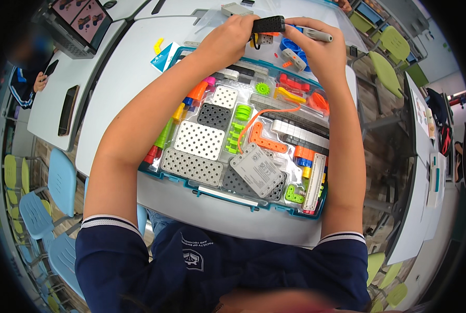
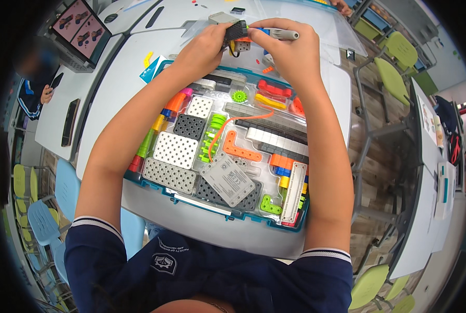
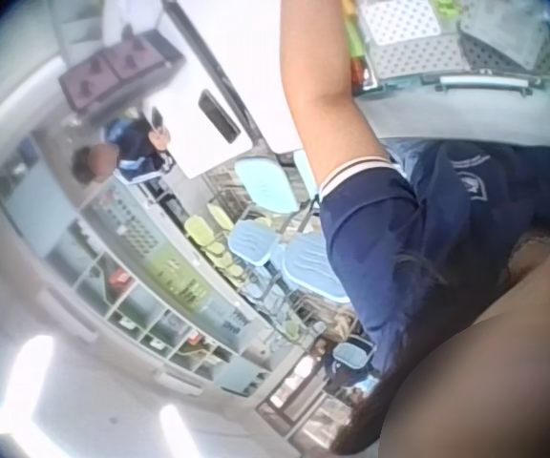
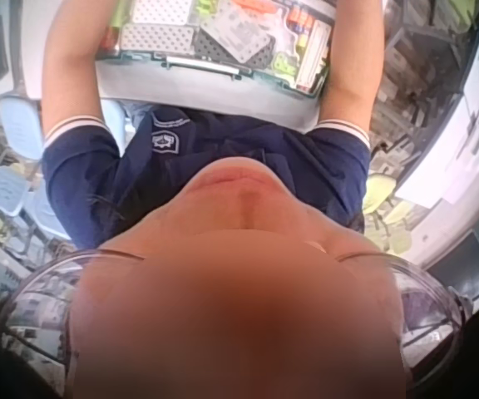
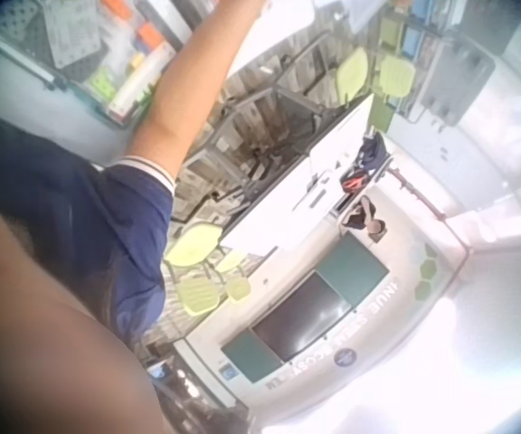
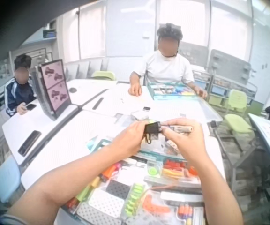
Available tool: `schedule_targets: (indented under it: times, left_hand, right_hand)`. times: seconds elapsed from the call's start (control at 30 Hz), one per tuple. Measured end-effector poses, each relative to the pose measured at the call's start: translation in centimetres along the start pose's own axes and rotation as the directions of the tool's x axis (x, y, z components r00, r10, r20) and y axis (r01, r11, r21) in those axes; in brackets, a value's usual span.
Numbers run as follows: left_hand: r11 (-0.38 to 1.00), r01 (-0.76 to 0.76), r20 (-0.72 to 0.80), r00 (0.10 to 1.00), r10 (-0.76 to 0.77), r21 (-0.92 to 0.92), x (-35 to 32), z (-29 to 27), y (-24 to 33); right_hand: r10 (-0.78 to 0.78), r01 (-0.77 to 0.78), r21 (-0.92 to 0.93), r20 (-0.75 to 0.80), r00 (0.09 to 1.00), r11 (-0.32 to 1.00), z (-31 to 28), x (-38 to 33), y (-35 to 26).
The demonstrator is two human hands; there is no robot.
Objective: The person assembles a small mechanical structure using colorful plastic components from an educational kit. They connect rods, gears, and connectors by hand, repeatedly adjusting and reconfiguring the assembly on a white table.
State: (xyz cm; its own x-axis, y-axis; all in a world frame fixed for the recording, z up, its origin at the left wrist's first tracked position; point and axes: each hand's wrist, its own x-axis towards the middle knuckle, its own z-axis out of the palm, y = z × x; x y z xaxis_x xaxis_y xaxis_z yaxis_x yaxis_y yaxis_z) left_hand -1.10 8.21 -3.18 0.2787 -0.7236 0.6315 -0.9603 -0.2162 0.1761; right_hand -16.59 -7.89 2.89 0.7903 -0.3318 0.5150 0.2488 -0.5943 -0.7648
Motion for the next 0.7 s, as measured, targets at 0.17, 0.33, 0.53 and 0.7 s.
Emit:
schedule_targets:
  times: [0.17, 0.33, 0.53, 0.7]
  left_hand:
    - [0.998, -0.037, -0.075, 0.997, 0.033, -0.058, -0.1, 0.2, 0.0]
    - [0.989, 0.025, -0.076, 0.996, -0.036, -0.143, 0.2, 0.7, -0.8]
    - [0.828, 0.128, -0.183, 0.946, -0.267, -0.546, 1.1, 1.3, -2.8]
    - [0.599, 0.297, -0.023, 0.884, -0.467, -0.744, 1.1, 2.3, -3.9]
  right_hand:
    - [-0.004, 0.005, 0.016, -0.043, 0.999, 1.000, 0.3, 0.3, 0.8]
    - [0.070, -0.066, 0.073, -0.058, 0.996, 0.995, 0.1, 0.2, 0.5]
    - [0.159, -0.128, 0.144, -0.233, 0.959, 0.981, -0.3, 0.5, 0.3]
    - [-0.019, 0.032, 0.089, -0.148, 0.989, 0.996, -0.3, 0.7, 1.3]
